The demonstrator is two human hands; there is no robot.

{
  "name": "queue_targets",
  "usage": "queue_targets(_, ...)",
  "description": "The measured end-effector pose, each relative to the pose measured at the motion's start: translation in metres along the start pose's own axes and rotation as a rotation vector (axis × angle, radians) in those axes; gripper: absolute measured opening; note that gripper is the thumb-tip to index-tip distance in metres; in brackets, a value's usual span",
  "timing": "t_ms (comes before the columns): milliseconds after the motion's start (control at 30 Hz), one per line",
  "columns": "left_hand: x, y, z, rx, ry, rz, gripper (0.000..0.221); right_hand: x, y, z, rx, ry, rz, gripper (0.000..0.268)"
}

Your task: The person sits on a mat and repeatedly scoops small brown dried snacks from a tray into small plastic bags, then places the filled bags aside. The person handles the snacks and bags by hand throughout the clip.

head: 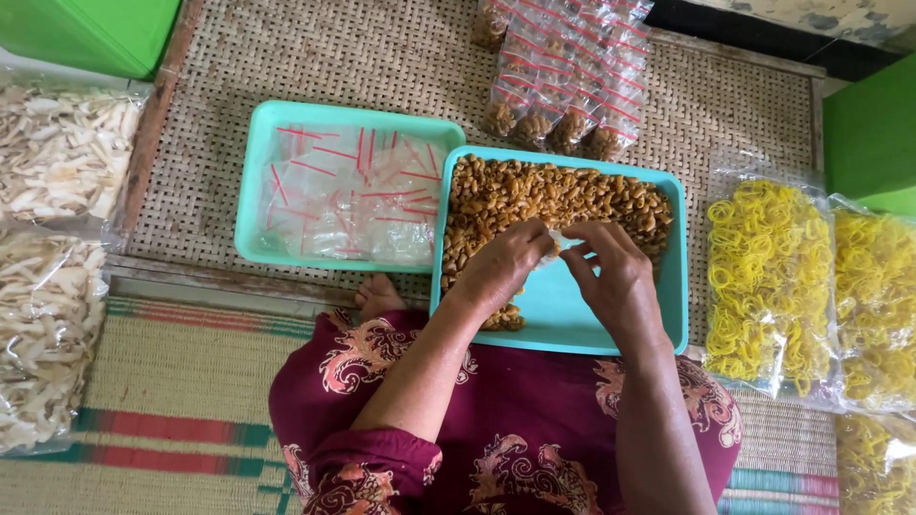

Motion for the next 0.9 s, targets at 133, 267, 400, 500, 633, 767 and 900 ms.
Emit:
queue_targets(133, 0.001, 0.003, -0.004, -0.064, -0.008, -0.007, 0.021, -0.032, -0.055, -0.023, -0.036, -0.025, -0.073, 0.020)
queue_targets(267, 0.001, -0.001, 0.004, -0.195, -0.031, 0.036, 0.019, -0.055, -0.063, -0.047, 0.080, 0.182, -0.303, 0.046)
queue_targets(400, -0.003, 0.003, -0.008, -0.223, -0.094, 0.042, 0.021, -0.061, -0.081, -0.071, 0.069, 0.407, -0.410, 0.082)
queue_targets(500, -0.003, 0.004, -0.005, -0.221, -0.085, 0.050, 0.022, -0.057, -0.076, -0.089, 0.086, 0.458, -0.406, 0.088)
queue_targets(633, -0.004, 0.006, -0.013, -0.241, -0.089, 0.045, 0.020, -0.051, -0.065, -0.103, 0.114, 0.459, -0.389, 0.073)
queue_targets(767, -0.005, 0.006, -0.014, -0.253, -0.089, 0.034, 0.018, -0.044, -0.041, -0.100, 0.175, 0.422, -0.356, 0.060)
queue_targets(900, -0.004, 0.005, -0.008, -0.250, -0.083, 0.034, 0.018, -0.047, -0.041, -0.104, 0.162, 0.393, -0.304, 0.040)
Point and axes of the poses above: each hand's wrist, its own x-axis towards the middle knuckle, its own z-axis out of the back of the hand, y = z × x, the point moved 2 cm from there along x, towards the middle knuckle, and after that the axes turned 4 degrees about -z, right-handed, at the moved point
